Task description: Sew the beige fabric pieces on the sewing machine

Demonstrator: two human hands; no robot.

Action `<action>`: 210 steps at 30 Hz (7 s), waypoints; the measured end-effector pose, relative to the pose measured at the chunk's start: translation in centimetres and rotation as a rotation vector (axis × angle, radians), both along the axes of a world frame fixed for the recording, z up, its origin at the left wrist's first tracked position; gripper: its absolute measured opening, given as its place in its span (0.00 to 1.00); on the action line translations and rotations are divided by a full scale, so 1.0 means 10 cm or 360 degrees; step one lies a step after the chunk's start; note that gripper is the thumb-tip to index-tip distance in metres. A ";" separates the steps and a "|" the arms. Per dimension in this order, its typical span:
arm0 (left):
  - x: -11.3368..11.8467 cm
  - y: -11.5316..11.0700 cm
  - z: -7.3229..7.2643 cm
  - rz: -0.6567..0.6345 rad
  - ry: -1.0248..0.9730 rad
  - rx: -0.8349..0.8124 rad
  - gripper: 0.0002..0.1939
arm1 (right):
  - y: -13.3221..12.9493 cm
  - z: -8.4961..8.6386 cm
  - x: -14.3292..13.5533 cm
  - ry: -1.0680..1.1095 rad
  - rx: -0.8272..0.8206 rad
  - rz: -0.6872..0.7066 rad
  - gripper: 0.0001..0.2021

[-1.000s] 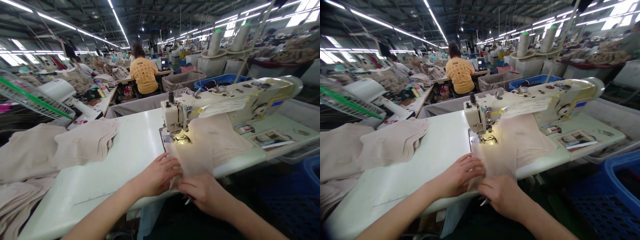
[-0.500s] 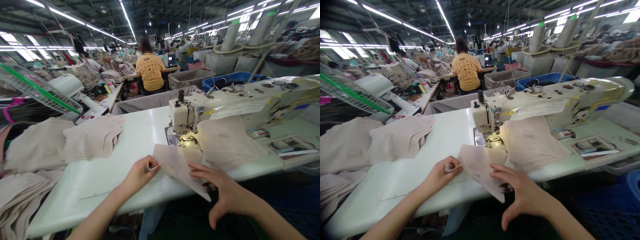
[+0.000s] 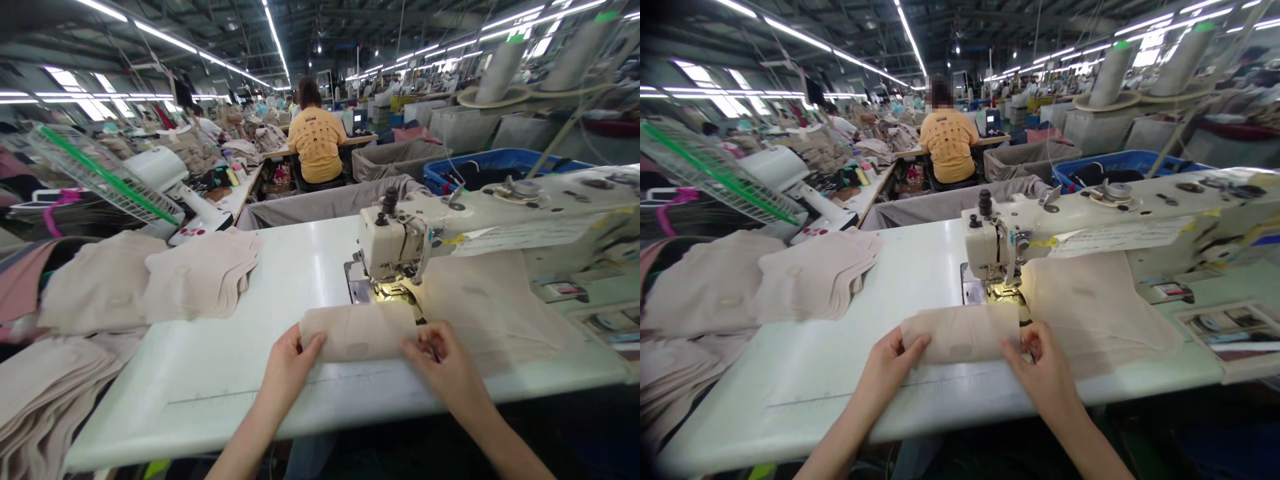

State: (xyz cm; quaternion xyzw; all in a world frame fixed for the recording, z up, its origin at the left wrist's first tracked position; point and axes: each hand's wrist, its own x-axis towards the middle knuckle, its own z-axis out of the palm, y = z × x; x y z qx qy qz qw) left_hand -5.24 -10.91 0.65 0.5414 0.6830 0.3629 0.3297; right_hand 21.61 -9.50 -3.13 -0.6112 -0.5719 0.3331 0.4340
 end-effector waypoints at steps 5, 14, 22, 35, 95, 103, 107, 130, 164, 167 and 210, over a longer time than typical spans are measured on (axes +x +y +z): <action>0.00 -0.04 -0.01 -0.0019 0.0134 -0.0009 0.15 | 0.05 0.04 0.07 -0.0381 -0.0064 0.0213 0.11; 0.01 -0.01 -0.03 0.0100 -0.0041 0.0044 0.16 | 0.04 0.00 0.05 -0.0493 -0.0078 0.0069 0.14; 0.03 -0.07 -0.04 0.0086 0.0149 0.0034 0.08 | -0.03 0.08 0.01 -0.0549 -0.0083 0.0022 0.13; 0.00 -0.03 -0.06 -0.0107 0.0407 0.0265 0.09 | -0.04 0.10 0.01 -0.0600 -0.0162 0.0013 0.15; -0.06 0.16 0.00 -0.0174 0.0645 0.0259 0.16 | 0.14 0.19 -0.03 -0.0482 -0.0312 0.0062 0.11; -0.04 0.16 -0.02 -0.0193 0.0688 0.0342 0.16 | 0.19 0.19 -0.01 -0.0490 -0.0275 0.0126 0.14; -0.03 0.17 -0.04 -0.0183 0.0734 0.0364 0.16 | 0.19 0.21 -0.03 -0.0487 -0.0267 0.0144 0.14; 0.22 0.63 0.24 -0.0688 0.1691 0.0155 0.15 | 0.20 0.38 -0.07 -0.1351 0.0247 0.0632 0.03; 0.37 1.82 0.07 -0.1309 0.1282 0.0487 0.23 | 0.18 0.19 -0.26 -0.1193 0.0370 0.0563 0.07; 0.42 1.77 0.12 -0.1241 0.1396 0.0474 0.21 | 0.21 0.19 -0.26 -0.1191 0.0378 0.0565 0.07; 0.47 1.04 -0.04 -0.1238 0.1227 0.0898 0.16 | 0.30 0.13 -0.14 -0.1091 0.0413 0.0581 0.16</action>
